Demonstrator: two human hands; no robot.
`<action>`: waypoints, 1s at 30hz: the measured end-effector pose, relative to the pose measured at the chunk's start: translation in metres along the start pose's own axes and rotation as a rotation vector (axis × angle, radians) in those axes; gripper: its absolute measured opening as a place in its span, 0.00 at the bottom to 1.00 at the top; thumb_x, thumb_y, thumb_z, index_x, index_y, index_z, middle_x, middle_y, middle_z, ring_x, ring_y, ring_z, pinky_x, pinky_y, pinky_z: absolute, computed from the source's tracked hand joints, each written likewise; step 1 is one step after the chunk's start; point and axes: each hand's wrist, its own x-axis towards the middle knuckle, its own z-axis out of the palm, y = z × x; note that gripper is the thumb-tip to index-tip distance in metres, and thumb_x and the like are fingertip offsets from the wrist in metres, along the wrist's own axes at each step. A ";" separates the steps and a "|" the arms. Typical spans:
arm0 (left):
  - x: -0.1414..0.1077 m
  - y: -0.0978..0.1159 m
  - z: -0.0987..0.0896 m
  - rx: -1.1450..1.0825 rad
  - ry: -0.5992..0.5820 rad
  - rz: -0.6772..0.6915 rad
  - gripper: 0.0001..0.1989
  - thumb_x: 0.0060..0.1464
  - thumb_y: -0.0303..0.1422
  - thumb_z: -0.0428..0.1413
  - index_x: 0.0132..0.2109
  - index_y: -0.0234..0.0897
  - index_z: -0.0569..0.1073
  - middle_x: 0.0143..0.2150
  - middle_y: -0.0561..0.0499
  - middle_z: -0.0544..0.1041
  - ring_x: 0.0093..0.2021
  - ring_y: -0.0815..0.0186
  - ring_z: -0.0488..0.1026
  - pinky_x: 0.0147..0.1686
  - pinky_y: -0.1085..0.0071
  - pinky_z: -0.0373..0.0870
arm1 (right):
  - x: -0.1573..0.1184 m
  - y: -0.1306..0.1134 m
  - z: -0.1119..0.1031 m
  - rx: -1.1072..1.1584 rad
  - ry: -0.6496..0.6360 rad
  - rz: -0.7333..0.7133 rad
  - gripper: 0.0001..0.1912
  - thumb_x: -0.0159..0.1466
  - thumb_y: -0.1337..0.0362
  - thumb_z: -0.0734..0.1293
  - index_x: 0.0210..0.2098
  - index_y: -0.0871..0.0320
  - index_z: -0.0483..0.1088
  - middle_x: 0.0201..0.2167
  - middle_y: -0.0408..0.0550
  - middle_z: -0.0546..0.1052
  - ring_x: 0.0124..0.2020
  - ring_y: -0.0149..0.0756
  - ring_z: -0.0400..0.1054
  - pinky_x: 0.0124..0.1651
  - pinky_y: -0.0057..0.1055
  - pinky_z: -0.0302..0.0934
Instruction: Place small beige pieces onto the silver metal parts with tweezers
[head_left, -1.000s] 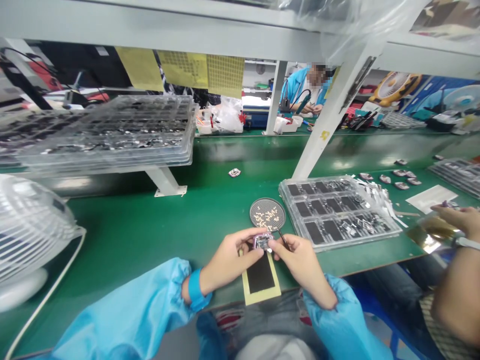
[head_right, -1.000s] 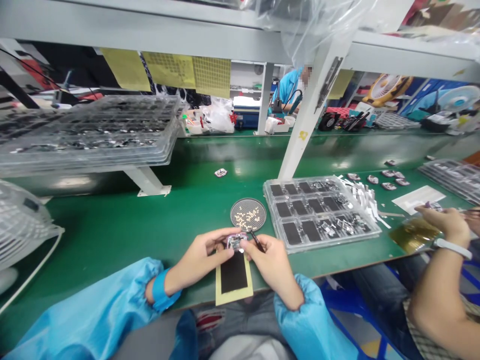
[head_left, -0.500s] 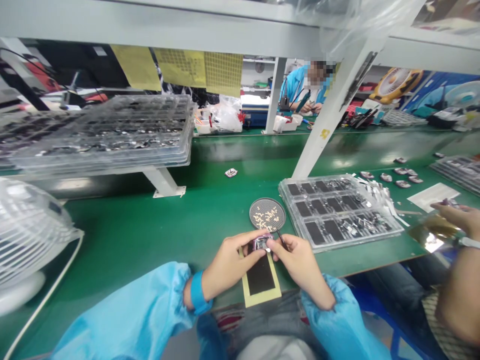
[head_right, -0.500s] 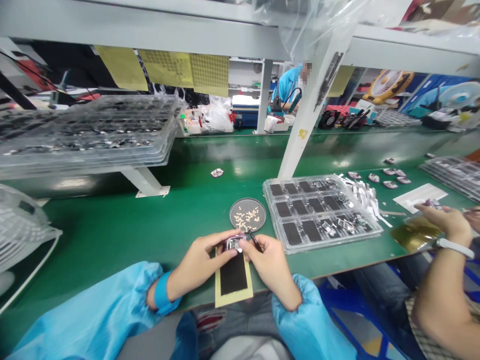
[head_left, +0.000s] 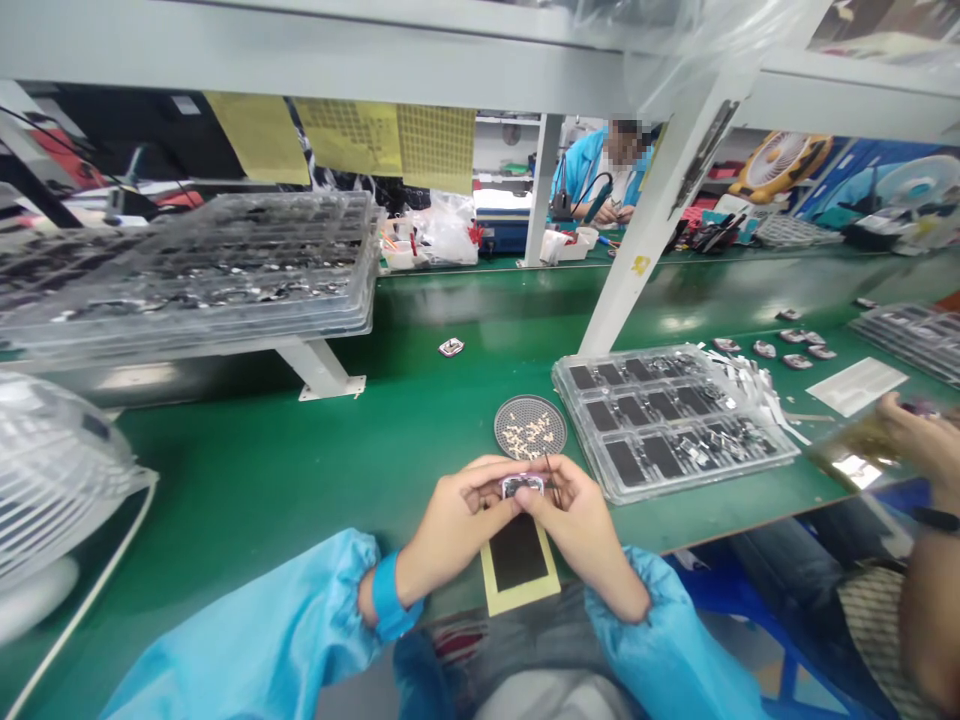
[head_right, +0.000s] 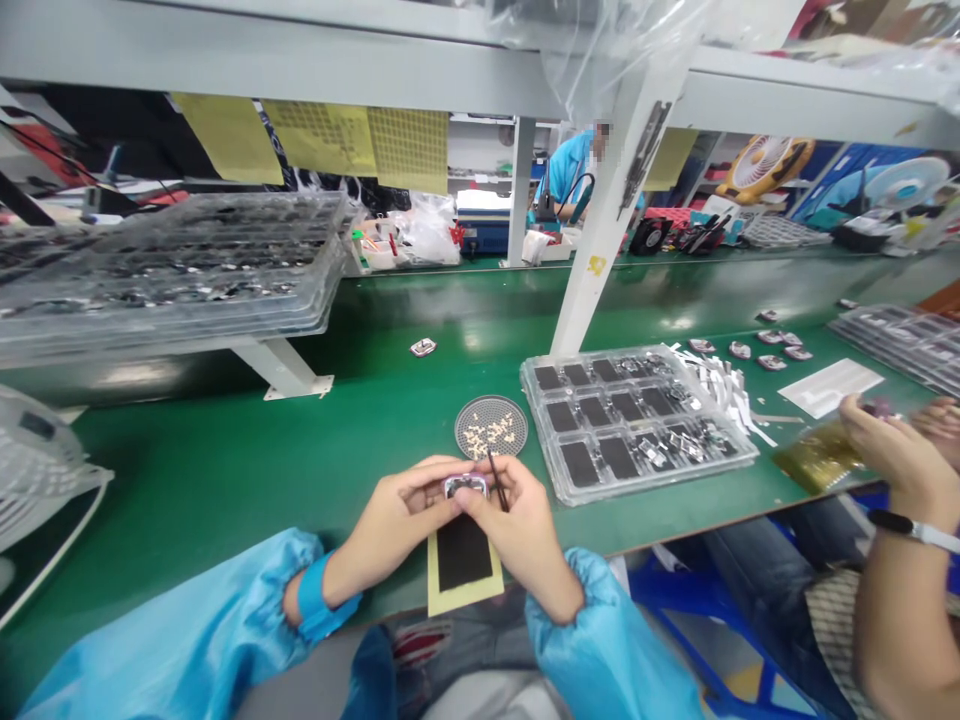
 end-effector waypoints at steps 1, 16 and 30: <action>0.000 0.000 0.000 0.051 0.013 0.031 0.18 0.57 0.39 0.67 0.52 0.37 0.81 0.54 0.41 0.76 0.51 0.56 0.75 0.52 0.64 0.74 | 0.000 0.001 0.001 -0.009 -0.009 0.005 0.23 0.54 0.49 0.79 0.38 0.58 0.72 0.32 0.45 0.76 0.31 0.34 0.68 0.35 0.30 0.64; -0.005 0.000 0.003 0.310 0.083 0.017 0.17 0.60 0.43 0.62 0.49 0.36 0.82 0.38 0.45 0.78 0.37 0.62 0.72 0.36 0.70 0.66 | 0.000 -0.003 0.006 -0.063 0.011 -0.020 0.24 0.55 0.49 0.77 0.26 0.56 0.62 0.21 0.38 0.66 0.24 0.28 0.55 0.28 0.27 0.51; -0.003 -0.007 0.005 0.332 0.121 0.010 0.14 0.58 0.37 0.60 0.48 0.36 0.81 0.39 0.46 0.76 0.36 0.62 0.70 0.37 0.68 0.66 | 0.004 -0.021 -0.018 -0.445 0.017 -0.267 0.10 0.66 0.56 0.71 0.39 0.56 0.75 0.35 0.46 0.75 0.35 0.35 0.68 0.38 0.30 0.62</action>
